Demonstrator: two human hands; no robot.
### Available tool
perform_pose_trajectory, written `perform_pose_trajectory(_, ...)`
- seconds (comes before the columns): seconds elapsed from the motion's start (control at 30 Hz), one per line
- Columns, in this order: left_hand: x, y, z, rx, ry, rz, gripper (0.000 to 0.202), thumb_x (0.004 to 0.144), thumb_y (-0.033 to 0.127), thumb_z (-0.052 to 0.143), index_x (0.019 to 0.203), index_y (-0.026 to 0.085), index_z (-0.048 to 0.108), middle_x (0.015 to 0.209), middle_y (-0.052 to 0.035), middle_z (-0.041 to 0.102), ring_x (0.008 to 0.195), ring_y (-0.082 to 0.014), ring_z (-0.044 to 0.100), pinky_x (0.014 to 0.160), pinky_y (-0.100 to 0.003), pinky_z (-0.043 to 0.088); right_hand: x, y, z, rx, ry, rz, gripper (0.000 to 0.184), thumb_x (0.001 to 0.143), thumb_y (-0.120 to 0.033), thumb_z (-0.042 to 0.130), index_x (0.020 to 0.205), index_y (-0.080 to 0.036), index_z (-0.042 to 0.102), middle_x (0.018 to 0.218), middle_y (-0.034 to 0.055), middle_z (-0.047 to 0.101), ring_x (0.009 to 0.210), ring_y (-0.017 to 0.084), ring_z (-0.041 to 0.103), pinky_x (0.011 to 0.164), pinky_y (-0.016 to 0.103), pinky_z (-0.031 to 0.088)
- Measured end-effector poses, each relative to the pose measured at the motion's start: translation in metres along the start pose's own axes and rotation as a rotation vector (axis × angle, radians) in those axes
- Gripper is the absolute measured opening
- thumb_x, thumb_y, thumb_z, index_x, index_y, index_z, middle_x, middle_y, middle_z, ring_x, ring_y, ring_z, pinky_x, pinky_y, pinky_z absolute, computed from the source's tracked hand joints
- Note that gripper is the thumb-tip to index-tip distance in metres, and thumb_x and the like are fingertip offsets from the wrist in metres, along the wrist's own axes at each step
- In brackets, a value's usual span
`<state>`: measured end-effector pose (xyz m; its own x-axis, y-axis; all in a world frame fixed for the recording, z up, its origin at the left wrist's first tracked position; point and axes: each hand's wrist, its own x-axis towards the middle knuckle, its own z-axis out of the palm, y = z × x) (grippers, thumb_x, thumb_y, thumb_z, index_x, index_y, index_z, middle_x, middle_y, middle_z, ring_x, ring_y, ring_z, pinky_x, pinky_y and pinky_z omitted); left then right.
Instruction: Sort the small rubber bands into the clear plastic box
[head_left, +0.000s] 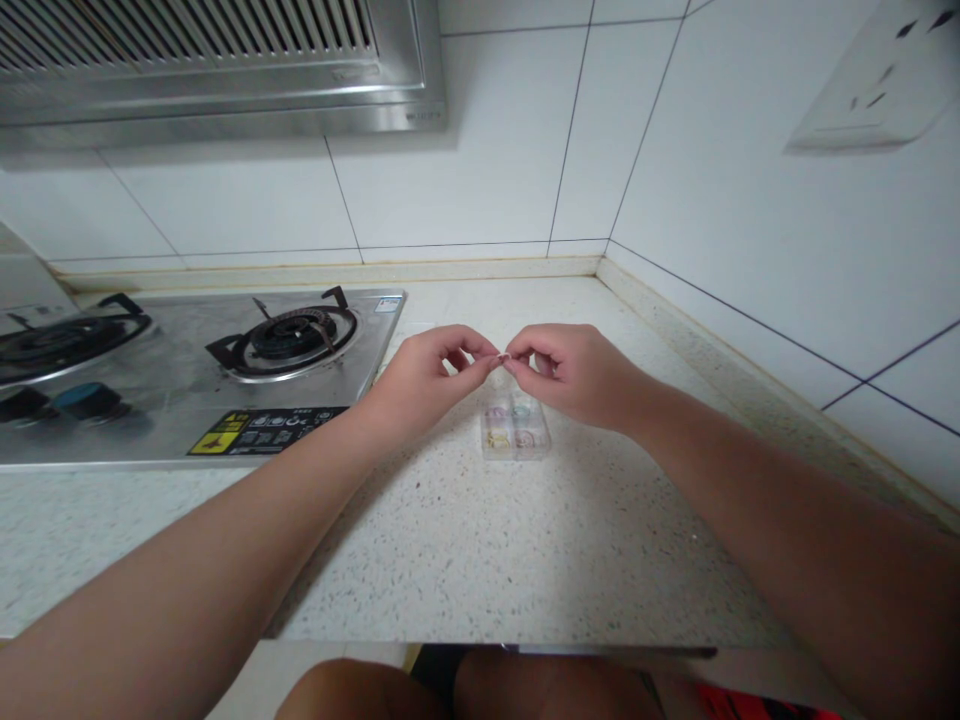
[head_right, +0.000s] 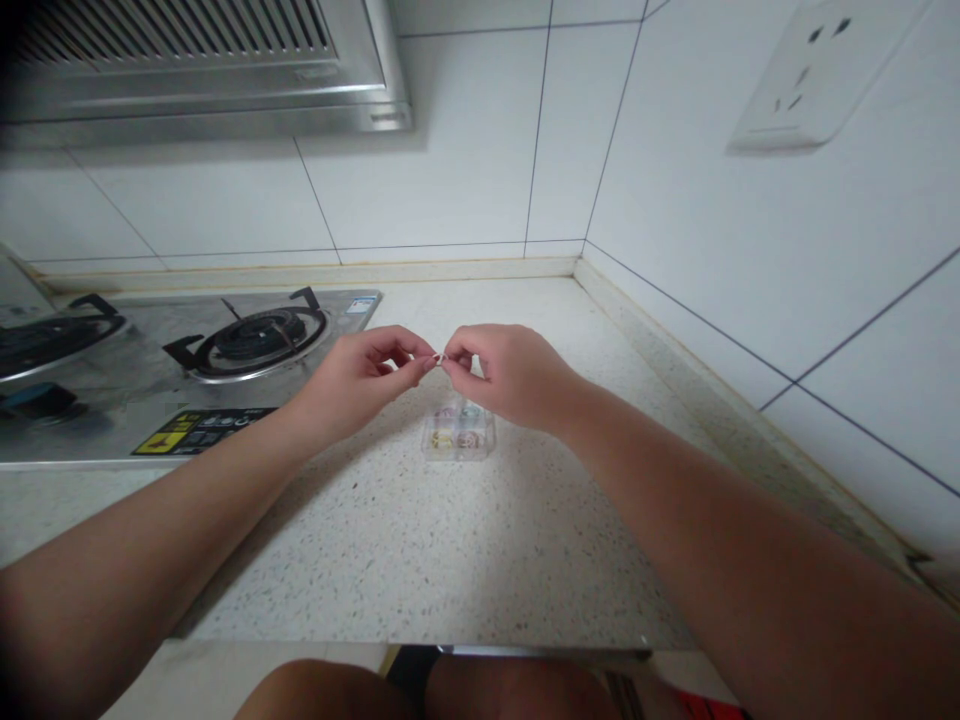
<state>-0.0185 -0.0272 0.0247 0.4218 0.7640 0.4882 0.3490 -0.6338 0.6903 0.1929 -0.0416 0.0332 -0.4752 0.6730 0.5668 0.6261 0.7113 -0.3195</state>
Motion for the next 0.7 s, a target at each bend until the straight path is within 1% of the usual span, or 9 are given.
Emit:
perform_pose_trajectory(0.3, -0.0005, 0.0014, -0.0001, -0.030, 0.003, -0.019, 0.013, 0.087, 0.029, 0.068, 0.087, 0.016, 0.071, 0.084, -0.0041, 0.072, 0.071, -0.0115, 0.059, 0.059, -0.023, 0.045, -0.0007, -0.0014, -0.0004, 0.014, 0.009, -0.004, 0.015, 0.089, -0.027, 0.061, 0.084, -0.015, 0.069, 0.063, -0.0030, 0.056, 0.054, 0.008, 0.043, 0.057, 0.025, 0.032)
perform_pose_trajectory(0.7, -0.0008, 0.0013, -0.0003, -0.059, 0.008, -0.020, 0.015, 0.085, 0.030, 0.071, 0.083, 0.016, 0.065, 0.083, -0.0039, 0.069, 0.070, -0.0110, 0.057, 0.057, -0.023, 0.043, -0.0011, -0.0010, -0.0008, 0.034, 0.010, 0.003, 0.017, 0.091, -0.028, 0.059, 0.088, -0.016, 0.070, 0.066, -0.0022, 0.061, 0.054, 0.008, 0.045, 0.057, 0.025, 0.032)
